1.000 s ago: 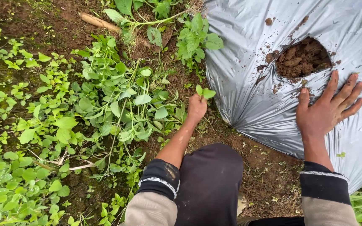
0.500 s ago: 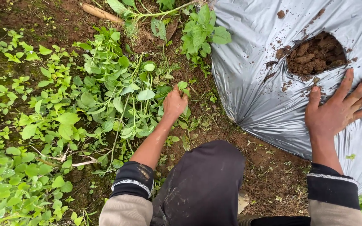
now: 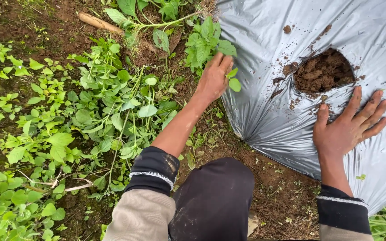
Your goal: The person pulls weeds by hand from around plants growing through a plastic ground cover, gathering them into a pile. They then use a hoe to loosen and remove additional weeds from the soil beside the covered bed.
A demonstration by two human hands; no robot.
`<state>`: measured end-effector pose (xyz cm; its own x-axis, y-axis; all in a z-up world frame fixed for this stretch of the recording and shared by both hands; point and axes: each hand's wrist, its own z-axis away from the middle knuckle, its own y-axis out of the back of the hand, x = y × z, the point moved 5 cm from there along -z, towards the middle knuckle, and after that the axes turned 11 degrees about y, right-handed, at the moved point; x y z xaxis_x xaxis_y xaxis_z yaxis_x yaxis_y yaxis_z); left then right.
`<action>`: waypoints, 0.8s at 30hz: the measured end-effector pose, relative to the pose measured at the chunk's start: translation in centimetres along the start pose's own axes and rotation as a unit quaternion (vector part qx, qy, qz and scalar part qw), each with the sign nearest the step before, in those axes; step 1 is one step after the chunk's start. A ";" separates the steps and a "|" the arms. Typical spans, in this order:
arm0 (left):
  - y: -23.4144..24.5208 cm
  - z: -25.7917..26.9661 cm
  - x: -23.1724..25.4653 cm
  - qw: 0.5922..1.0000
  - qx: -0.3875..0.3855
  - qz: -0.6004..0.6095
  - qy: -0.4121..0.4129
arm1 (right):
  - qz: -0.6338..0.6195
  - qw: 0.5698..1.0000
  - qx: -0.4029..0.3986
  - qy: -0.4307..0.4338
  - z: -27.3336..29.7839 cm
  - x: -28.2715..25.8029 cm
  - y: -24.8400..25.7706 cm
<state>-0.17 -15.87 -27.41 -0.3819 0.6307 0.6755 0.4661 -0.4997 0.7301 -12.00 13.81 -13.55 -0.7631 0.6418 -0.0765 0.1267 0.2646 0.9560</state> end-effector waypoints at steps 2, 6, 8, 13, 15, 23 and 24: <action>2.2 -2.6 -0.7 0.995 -0.035 0.017 0.093 | 0.000 1.000 0.008 -0.003 0.2 0.2 -0.2; 4.1 -3.8 -3.6 0.933 -0.109 -0.315 0.133 | -0.001 1.000 0.007 -0.004 -0.1 -0.2 0.0; 4.5 -3.3 -6.1 0.894 -0.204 -0.301 0.263 | 0.000 1.000 0.015 -0.010 -0.1 -0.2 -0.1; 2.6 -2.8 -7.6 0.843 -0.252 -0.389 0.274 | 0.017 0.999 0.031 -0.006 -0.4 -0.4 -0.2; 1.5 -2.7 -7.5 0.821 -0.256 -0.434 0.270 | 0.018 0.999 0.032 -0.005 -0.3 -0.3 -0.3; -3.5 0.3 -10.5 0.834 -0.292 -0.320 0.342 | 0.014 0.999 0.029 -0.012 -0.1 0.0 -0.5; -4.1 0.3 -10.8 0.835 -0.292 -0.319 0.341 | 0.014 0.999 0.030 -0.012 -0.1 0.1 -0.5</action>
<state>2.33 -20.45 -37.71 -0.8621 0.4936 -0.1145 -0.3983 -0.5205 0.7553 -12.15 13.65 -13.99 -0.7433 0.6666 -0.0564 0.1863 0.2872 0.9396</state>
